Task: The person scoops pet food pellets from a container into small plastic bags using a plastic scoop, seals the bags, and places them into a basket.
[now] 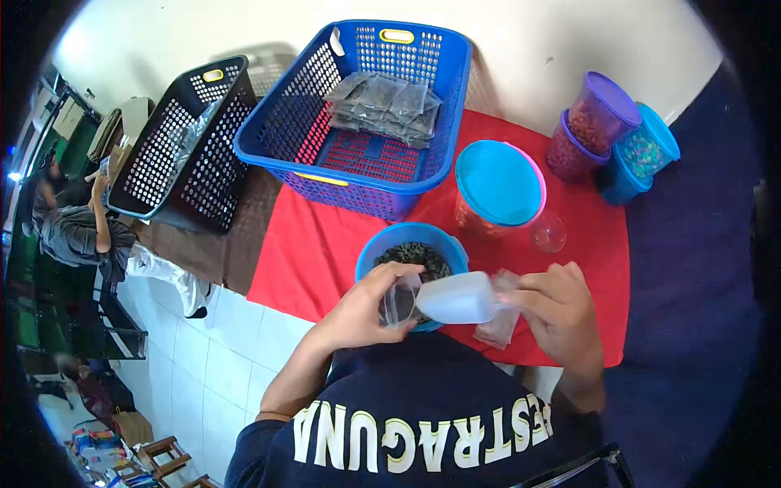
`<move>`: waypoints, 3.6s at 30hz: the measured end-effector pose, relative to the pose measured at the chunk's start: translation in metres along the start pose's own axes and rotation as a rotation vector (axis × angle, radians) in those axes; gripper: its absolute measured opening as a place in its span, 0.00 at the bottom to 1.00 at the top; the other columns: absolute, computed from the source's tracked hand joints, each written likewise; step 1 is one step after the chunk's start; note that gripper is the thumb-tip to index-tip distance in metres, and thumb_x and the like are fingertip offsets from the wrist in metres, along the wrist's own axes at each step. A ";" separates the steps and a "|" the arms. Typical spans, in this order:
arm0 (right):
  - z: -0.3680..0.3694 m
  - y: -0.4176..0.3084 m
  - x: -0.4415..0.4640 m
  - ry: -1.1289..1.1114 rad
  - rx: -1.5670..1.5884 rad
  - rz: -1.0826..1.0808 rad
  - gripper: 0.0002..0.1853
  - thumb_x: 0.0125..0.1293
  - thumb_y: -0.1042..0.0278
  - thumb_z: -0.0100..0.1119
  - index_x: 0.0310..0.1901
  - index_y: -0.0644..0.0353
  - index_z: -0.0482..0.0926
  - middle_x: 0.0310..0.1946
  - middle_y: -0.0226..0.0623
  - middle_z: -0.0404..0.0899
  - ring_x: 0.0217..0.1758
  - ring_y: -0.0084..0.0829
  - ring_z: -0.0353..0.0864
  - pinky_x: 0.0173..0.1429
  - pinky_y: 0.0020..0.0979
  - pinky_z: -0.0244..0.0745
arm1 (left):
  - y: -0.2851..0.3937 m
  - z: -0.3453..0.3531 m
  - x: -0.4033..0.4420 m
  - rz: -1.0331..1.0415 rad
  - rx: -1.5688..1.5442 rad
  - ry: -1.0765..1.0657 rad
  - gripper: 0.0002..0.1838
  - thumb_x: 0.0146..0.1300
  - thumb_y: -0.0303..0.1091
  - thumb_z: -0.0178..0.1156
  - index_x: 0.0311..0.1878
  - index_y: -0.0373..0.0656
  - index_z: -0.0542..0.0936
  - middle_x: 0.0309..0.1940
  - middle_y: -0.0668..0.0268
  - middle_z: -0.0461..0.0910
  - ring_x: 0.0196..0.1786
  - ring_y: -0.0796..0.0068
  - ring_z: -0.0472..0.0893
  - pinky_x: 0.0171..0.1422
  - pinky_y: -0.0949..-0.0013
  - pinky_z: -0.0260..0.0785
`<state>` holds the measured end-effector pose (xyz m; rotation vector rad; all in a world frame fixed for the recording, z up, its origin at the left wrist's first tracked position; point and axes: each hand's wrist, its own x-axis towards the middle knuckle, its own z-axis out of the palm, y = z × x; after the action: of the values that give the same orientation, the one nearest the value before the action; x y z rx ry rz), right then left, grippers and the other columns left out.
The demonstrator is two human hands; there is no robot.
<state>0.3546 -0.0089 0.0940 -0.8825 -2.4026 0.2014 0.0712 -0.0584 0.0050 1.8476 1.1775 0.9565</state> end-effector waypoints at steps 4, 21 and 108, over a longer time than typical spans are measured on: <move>-0.005 -0.021 0.031 -0.353 -0.119 -0.253 0.07 0.53 0.70 0.59 0.35 0.52 0.81 0.31 0.28 0.76 0.36 0.29 0.74 0.40 0.33 0.62 | 0.005 0.007 0.014 -0.008 -0.242 -0.235 0.39 0.45 0.31 0.71 0.63 0.37 0.68 0.56 0.55 0.75 0.60 0.64 0.74 0.66 0.61 0.63; -0.006 -0.026 0.104 -0.550 -0.107 -0.495 0.04 0.60 0.65 0.57 0.34 0.53 0.78 0.28 0.29 0.77 0.36 0.32 0.78 0.42 0.35 0.64 | -0.002 -0.010 0.054 -0.209 -0.911 -0.634 0.49 0.45 0.43 0.75 0.68 0.34 0.61 0.56 0.57 0.73 0.59 0.65 0.74 0.66 0.63 0.63; 0.155 0.048 -0.114 -0.139 0.115 -0.183 0.11 0.55 0.69 0.62 0.41 0.51 0.80 0.50 0.24 0.81 0.57 0.30 0.76 0.66 0.46 0.63 | -0.038 0.002 -0.053 -0.034 -0.233 0.538 0.31 0.60 0.28 0.59 0.63 0.36 0.56 0.62 0.45 0.65 0.66 0.58 0.68 0.69 0.54 0.59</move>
<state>0.3652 -0.0359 -0.1018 -0.6100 -2.5541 0.3358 0.0423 -0.0964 -0.0394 1.4195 1.3287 1.5606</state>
